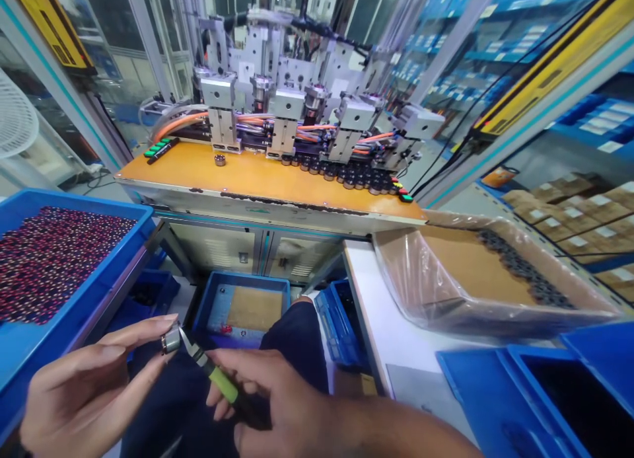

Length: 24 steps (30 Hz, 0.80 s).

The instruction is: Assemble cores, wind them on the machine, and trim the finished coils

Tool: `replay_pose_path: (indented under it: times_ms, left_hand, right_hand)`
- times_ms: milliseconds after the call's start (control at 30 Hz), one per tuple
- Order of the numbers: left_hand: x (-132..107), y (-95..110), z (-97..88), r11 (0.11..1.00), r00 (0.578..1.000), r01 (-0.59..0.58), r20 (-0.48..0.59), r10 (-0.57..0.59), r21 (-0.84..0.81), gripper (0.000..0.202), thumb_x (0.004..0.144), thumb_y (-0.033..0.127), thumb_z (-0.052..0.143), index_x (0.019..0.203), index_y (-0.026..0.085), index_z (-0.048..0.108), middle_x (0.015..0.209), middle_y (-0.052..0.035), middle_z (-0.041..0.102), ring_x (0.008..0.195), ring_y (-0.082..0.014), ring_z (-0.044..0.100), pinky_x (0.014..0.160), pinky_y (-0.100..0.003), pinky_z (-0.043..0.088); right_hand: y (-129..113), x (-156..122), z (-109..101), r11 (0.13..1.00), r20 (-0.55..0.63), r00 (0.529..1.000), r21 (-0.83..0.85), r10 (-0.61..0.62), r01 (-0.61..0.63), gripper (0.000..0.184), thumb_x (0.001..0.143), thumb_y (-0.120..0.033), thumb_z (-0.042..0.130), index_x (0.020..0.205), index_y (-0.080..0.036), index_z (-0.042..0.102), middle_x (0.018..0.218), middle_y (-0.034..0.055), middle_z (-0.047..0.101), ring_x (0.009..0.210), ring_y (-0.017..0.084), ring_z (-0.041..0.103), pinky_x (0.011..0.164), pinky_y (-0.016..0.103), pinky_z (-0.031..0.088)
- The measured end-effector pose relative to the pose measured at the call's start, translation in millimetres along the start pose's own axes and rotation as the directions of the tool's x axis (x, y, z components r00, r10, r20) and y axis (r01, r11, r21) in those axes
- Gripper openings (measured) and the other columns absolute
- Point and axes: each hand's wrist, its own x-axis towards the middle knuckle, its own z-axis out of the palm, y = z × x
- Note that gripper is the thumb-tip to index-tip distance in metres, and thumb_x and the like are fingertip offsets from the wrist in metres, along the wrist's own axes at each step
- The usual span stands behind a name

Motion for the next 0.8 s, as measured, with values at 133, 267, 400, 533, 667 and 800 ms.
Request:
replay_pose_path:
  times_ms: [133, 267, 400, 533, 667, 800]
  left_hand:
    - [-1.6, -1.5, 0.1, 1.000, 1.000, 0.006, 0.000, -0.006, 0.005, 0.068, 0.069, -0.019, 0.064, 0.119, 0.027, 0.055, 0.117, 0.0002, 0.077, 0.102, -0.0208, 0.075, 0.095, -0.037, 0.063]
    - [-3.0, -4.0, 0.0, 1.000, 1.000, 0.017, 0.007, -0.017, 0.002, 0.068, 0.070, -0.018, 0.064, 0.120, 0.026, 0.053, 0.119, 0.0017, 0.076, 0.104, -0.0191, 0.075, 0.098, -0.035, 0.061]
    - [-4.0, -5.5, -0.4, 1.000, 1.000, -0.009, 0.012, 0.009, 0.014, 0.067, 0.070, -0.020, 0.063, 0.120, 0.024, 0.052, 0.119, 0.0004, 0.075, 0.103, -0.0199, 0.075, 0.098, -0.035, 0.062]
    - [-4.6, -4.5, -0.3, 1.000, 1.000, 0.003, -0.007, -0.003, 0.012, 0.065, 0.070, -0.019, 0.063, 0.120, 0.022, 0.053, 0.117, -0.0009, 0.076, 0.102, -0.0208, 0.075, 0.097, -0.036, 0.062]
    - [-5.2, -3.9, -0.9, 0.999, 1.000, 0.002, -0.018, -0.001, 0.034, 0.064, 0.070, -0.018, 0.065, 0.119, 0.022, 0.053, 0.117, -0.0011, 0.076, 0.101, -0.0206, 0.076, 0.096, -0.035, 0.062]
    - [-6.1, -5.2, -1.4, 0.998, 1.000, 0.018, -0.014, -0.017, 0.060, 0.063, 0.071, -0.016, 0.065, 0.119, 0.023, 0.054, 0.116, -0.0001, 0.076, 0.102, -0.0199, 0.075, 0.097, -0.035, 0.062]
  right_hand:
    - [0.9, 2.5, -0.9, 0.998, 0.035, 0.999, 0.053, 0.041, -0.042, 0.039, 0.080, -0.023, 0.063, 0.118, -0.016, 0.062, 0.096, 0.0077, 0.058, 0.082, 0.015, 0.059, 0.081, 0.034, 0.053]
    - [4.4, 1.6, -0.3, 0.995, 0.037, 0.998, 0.076, 0.056, -0.059, 0.040, 0.079, -0.024, 0.064, 0.118, -0.016, 0.062, 0.096, 0.0075, 0.057, 0.081, 0.015, 0.058, 0.077, 0.032, 0.052]
    - [9.2, 0.6, 1.5, 0.994, 0.025, 0.998, 0.092, 0.058, -0.060, 0.037, 0.078, -0.020, 0.061, 0.115, -0.016, 0.062, 0.094, 0.0064, 0.056, 0.078, 0.013, 0.057, 0.074, 0.031, 0.051]
    - [14.2, 0.5, 1.6, 0.993, 0.034, 0.998, 0.108, 0.050, -0.054, 0.037, 0.075, -0.011, 0.059, 0.111, -0.016, 0.062, 0.091, 0.0047, 0.056, 0.074, 0.011, 0.055, 0.070, 0.029, 0.048]
    - [15.6, 0.8, 2.1, 0.991, 0.038, 0.997, 0.112, 0.065, -0.068, 0.034, 0.073, -0.007, 0.057, 0.105, -0.016, 0.060, 0.090, 0.0036, 0.056, 0.074, 0.012, 0.055, 0.067, 0.026, 0.046]
    - [7.2, 4.9, 4.0, 0.994, -0.014, 0.994, 0.015, 0.109, -0.109, 0.022, 0.072, -0.006, 0.057, 0.091, -0.017, 0.058, 0.075, -0.0019, 0.051, 0.063, 0.008, 0.046, 0.059, 0.022, 0.038]
